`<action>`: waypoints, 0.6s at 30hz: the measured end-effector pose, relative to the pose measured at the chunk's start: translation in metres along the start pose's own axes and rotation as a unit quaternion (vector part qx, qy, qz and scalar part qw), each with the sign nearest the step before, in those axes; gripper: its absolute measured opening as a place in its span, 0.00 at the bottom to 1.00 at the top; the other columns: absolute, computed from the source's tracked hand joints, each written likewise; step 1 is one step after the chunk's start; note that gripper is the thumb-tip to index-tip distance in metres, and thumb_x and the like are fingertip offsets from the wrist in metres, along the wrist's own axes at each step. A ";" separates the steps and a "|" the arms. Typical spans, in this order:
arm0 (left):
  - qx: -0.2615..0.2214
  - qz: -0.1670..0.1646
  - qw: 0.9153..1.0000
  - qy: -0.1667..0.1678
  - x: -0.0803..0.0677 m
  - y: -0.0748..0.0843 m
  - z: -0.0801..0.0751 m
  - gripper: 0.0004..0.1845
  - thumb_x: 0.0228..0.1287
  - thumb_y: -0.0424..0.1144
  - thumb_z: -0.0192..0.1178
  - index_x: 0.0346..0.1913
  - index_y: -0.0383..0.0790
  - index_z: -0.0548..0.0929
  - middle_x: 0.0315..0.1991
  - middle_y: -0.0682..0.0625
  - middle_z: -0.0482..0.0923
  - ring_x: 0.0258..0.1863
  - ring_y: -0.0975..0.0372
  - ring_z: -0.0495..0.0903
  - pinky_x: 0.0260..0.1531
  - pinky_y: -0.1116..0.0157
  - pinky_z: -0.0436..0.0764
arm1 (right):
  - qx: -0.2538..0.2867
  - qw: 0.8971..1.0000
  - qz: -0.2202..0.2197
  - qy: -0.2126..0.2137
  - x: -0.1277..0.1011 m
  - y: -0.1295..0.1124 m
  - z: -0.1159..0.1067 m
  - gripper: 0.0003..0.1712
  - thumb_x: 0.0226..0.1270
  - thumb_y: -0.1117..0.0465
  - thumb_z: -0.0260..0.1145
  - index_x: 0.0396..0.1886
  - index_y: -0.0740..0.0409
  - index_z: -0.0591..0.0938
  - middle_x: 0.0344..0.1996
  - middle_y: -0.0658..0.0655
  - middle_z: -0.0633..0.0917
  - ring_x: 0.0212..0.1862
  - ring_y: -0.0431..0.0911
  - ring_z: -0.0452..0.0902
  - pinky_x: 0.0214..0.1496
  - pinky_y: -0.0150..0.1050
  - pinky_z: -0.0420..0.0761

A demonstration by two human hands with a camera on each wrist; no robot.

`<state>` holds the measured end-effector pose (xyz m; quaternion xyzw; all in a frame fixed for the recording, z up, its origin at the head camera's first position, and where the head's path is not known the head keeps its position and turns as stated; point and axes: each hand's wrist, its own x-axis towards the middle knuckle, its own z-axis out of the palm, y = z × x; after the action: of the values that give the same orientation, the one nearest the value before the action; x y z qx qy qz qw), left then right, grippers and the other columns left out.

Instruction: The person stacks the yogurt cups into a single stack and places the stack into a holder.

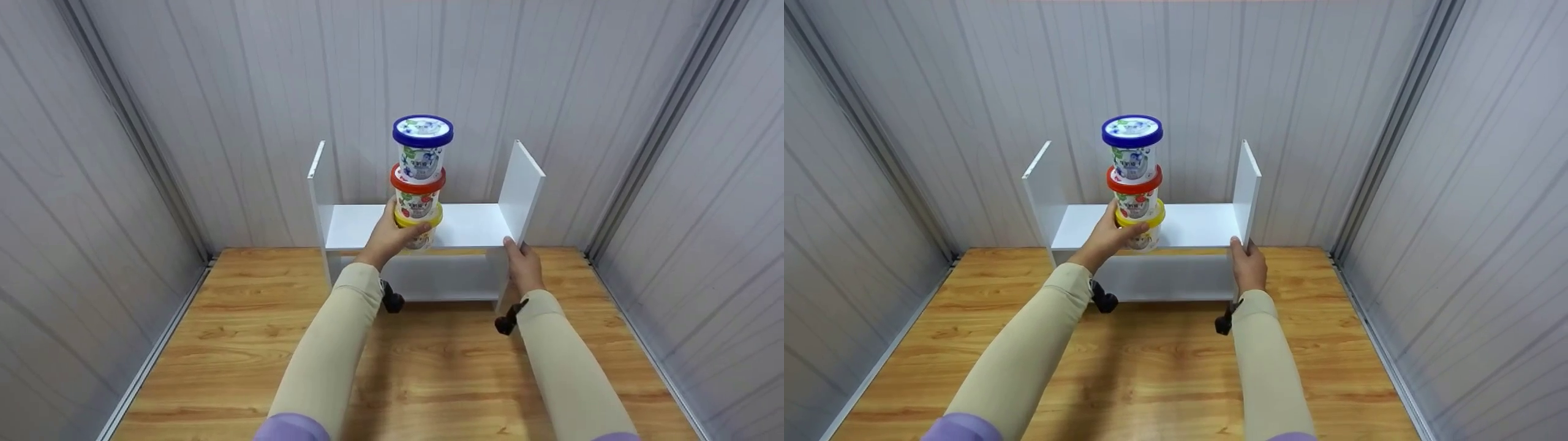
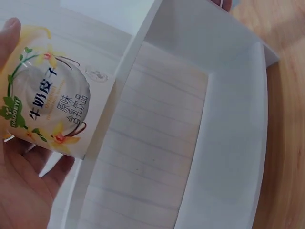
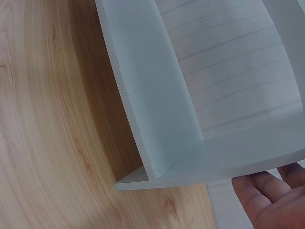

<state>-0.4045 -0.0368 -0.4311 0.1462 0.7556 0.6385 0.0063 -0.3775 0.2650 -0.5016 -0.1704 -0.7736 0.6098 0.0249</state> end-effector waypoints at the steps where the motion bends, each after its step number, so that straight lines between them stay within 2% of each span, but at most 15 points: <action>1: -0.004 -0.002 1.000 -0.002 0.000 -0.001 0.000 0.50 0.54 0.55 0.77 0.75 0.56 0.58 0.62 0.55 0.76 0.61 0.57 0.76 0.69 0.48 0.69 | -0.002 1.000 0.000 0.002 0.000 0.001 0.001 0.53 0.72 0.28 0.49 0.83 0.57 0.49 0.79 0.64 0.57 0.77 0.58 0.55 0.76 0.55 0.61; 5: -0.026 -0.010 1.000 -0.002 0.003 -0.001 0.002 0.53 0.56 0.54 0.76 0.78 0.57 0.52 0.65 0.53 0.73 0.64 0.56 0.73 0.71 0.46 0.65 | -0.005 1.000 -0.003 0.004 -0.002 0.001 0.002 0.53 0.72 0.28 0.49 0.83 0.56 0.49 0.79 0.64 0.56 0.77 0.58 0.55 0.77 0.55 0.61; 12: -0.042 -0.027 0.998 0.023 0.007 0.000 0.009 0.53 0.57 0.52 0.75 0.79 0.59 0.52 0.65 0.53 0.72 0.64 0.56 0.72 0.71 0.47 0.65 | -0.005 1.000 0.004 -0.005 -0.004 0.000 -0.001 0.54 0.72 0.29 0.48 0.83 0.58 0.48 0.80 0.63 0.55 0.78 0.57 0.53 0.78 0.54 0.58; 18: -0.038 -0.011 0.999 0.022 0.009 0.000 0.016 0.53 0.61 0.55 0.71 0.81 0.58 0.46 0.68 0.50 0.70 0.66 0.55 0.70 0.71 0.50 0.67 | -0.009 1.000 -0.019 0.000 -0.010 -0.001 -0.004 0.54 0.73 0.30 0.48 0.82 0.62 0.48 0.79 0.66 0.55 0.78 0.59 0.53 0.78 0.54 0.59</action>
<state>-0.4100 -0.0197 -0.4326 0.1233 0.7324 0.6696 0.0018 -0.3673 0.2652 -0.4983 -0.1557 -0.7820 0.6025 0.0346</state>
